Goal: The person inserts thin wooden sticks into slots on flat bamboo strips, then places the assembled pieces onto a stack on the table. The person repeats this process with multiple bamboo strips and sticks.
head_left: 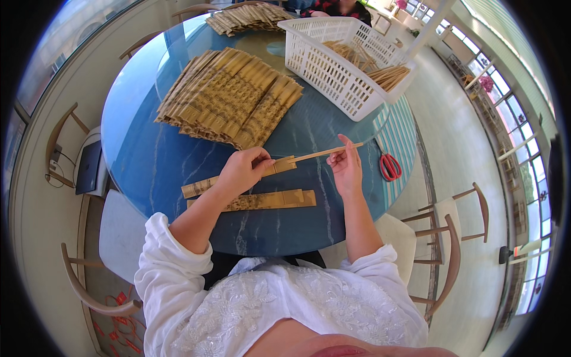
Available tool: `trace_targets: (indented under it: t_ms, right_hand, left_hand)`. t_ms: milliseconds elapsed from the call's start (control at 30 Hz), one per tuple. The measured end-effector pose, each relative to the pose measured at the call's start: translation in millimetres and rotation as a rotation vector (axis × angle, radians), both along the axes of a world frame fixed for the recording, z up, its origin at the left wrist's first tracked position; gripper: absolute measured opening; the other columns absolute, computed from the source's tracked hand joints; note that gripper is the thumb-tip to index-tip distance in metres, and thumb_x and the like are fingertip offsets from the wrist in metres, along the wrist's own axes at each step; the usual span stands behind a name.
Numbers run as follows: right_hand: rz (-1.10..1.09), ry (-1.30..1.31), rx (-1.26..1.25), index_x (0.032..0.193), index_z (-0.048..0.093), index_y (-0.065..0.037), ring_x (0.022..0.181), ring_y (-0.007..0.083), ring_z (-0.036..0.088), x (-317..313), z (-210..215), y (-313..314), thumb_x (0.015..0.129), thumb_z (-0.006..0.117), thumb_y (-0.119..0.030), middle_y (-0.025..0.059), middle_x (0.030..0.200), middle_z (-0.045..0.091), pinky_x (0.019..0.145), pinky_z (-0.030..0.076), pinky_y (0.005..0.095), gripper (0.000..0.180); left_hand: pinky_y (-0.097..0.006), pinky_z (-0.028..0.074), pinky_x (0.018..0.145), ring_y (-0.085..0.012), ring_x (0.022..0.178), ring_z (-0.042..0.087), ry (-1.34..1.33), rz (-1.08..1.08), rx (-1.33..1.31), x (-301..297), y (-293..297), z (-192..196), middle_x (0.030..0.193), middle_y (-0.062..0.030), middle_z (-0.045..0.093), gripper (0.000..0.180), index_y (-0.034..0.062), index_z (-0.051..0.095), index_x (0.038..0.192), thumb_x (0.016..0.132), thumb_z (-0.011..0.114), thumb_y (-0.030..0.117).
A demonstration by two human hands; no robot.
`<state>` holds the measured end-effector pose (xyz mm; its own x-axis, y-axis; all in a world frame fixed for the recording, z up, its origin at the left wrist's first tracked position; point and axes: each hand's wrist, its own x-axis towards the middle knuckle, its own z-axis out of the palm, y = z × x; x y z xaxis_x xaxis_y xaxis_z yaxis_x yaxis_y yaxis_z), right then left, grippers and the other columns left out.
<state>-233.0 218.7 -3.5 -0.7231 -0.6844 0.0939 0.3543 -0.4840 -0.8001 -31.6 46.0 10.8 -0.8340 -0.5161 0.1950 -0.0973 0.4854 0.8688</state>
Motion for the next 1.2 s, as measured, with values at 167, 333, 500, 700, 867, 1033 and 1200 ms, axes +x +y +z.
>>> trace_targets:
  t_ms: [167, 333, 500, 700, 867, 1033, 1200]
  right_hand:
    - [-0.291, 0.001, -0.081, 0.101, 0.058, -0.003, 0.067, 0.0097, 0.054, -14.0, -4.9, 4.9, 0.097, 0.053, -0.021, 0.0025, 0.074, 0.057, 0.065, 0.048, 0.0268, 0.02]
    - [-0.174, 0.032, -0.017, 0.097, 0.06, -0.003, 0.069, 0.0098, 0.055, -11.1, -8.7, 1.7, 0.096, 0.056, -0.02, 0.0026, 0.077, 0.058, 0.066, 0.049, 0.0252, 0.018]
    - [0.013, 0.086, 0.062, 0.096, 0.061, -0.003, 0.07, 0.0092, 0.055, -4.7, -11.3, -0.9, 0.095, 0.057, -0.018, 0.0025, 0.078, 0.059, 0.068, 0.049, 0.0248, 0.016]
    - [0.255, 0.236, 0.283, 0.095, 0.062, -0.003, 0.074, 0.0097, 0.057, 9.5, -11.4, -6.5, 0.094, 0.057, -0.016, 0.003, 0.082, 0.061, 0.071, 0.049, 0.0252, 0.014]
    - [0.288, 0.282, 0.31, 0.096, 0.063, -0.003, 0.076, 0.0102, 0.059, 10.9, -14.3, -8.3, 0.094, 0.057, -0.015, 0.0036, 0.084, 0.063, 0.072, 0.05, 0.0258, 0.014]
    - [-0.045, 0.062, 0.114, 0.095, 0.062, -0.003, 0.073, 0.0085, 0.058, -5.6, -13.0, -4.9, 0.094, 0.058, -0.016, 0.0024, 0.08, 0.061, 0.069, 0.052, 0.0243, 0.014]
    - [-0.385, -0.073, 0.016, 0.093, 0.062, -0.004, 0.069, 0.0064, 0.056, -23.5, -13.7, 5.5, 0.093, 0.06, -0.018, -0.0001, 0.075, 0.059, 0.067, 0.052, 0.023, 0.014]
  left_hand:
    - [-0.03, 0.043, 0.054, -0.0185, 0.054, 0.054, 0.002, 0.001, 0.014, -1.3, -0.2, -2.5, 0.063, -0.0109, 0.059, 0.015, -0.0001, 0.063, 0.086, 0.085, 0.067, 0.014]
    - [-0.027, 0.044, 0.051, -0.0129, 0.053, 0.059, 0.0, 0.006, -0.041, -0.3, -2.2, -3.8, 0.062, -0.0081, 0.061, 0.017, -0.0008, 0.063, 0.087, 0.087, 0.066, 0.016]
    - [-0.028, 0.044, 0.05, -0.0134, 0.052, 0.058, 0.027, 0.012, -0.061, -0.1, -0.9, -0.4, 0.062, -0.0083, 0.061, 0.017, -0.0006, 0.063, 0.087, 0.087, 0.067, 0.016]
    - [-0.028, 0.043, 0.051, -0.0139, 0.052, 0.056, 0.061, 0.006, -0.108, -0.1, -0.5, -4.1, 0.062, -0.0078, 0.06, 0.016, 0.0004, 0.063, 0.086, 0.087, 0.067, 0.016]
    - [-0.028, 0.043, 0.052, -0.0139, 0.054, 0.057, 0.042, -0.001, -0.102, 0.6, 0.9, -2.1, 0.063, -0.0074, 0.061, 0.017, 0.001, 0.063, 0.087, 0.086, 0.068, 0.017]
    - [-0.028, 0.045, 0.055, -0.014, 0.059, 0.059, 0.013, -0.023, -0.098, 2.4, -2.2, 2.3, 0.068, -0.0075, 0.064, 0.018, 0.0021, 0.065, 0.092, 0.086, 0.069, 0.019]
    - [-0.028, 0.047, 0.059, -0.0141, 0.062, 0.061, -0.173, -0.095, -0.123, 4.0, -4.1, 2.8, 0.071, -0.0078, 0.066, 0.024, 0.0021, 0.067, 0.095, 0.083, 0.071, 0.023]
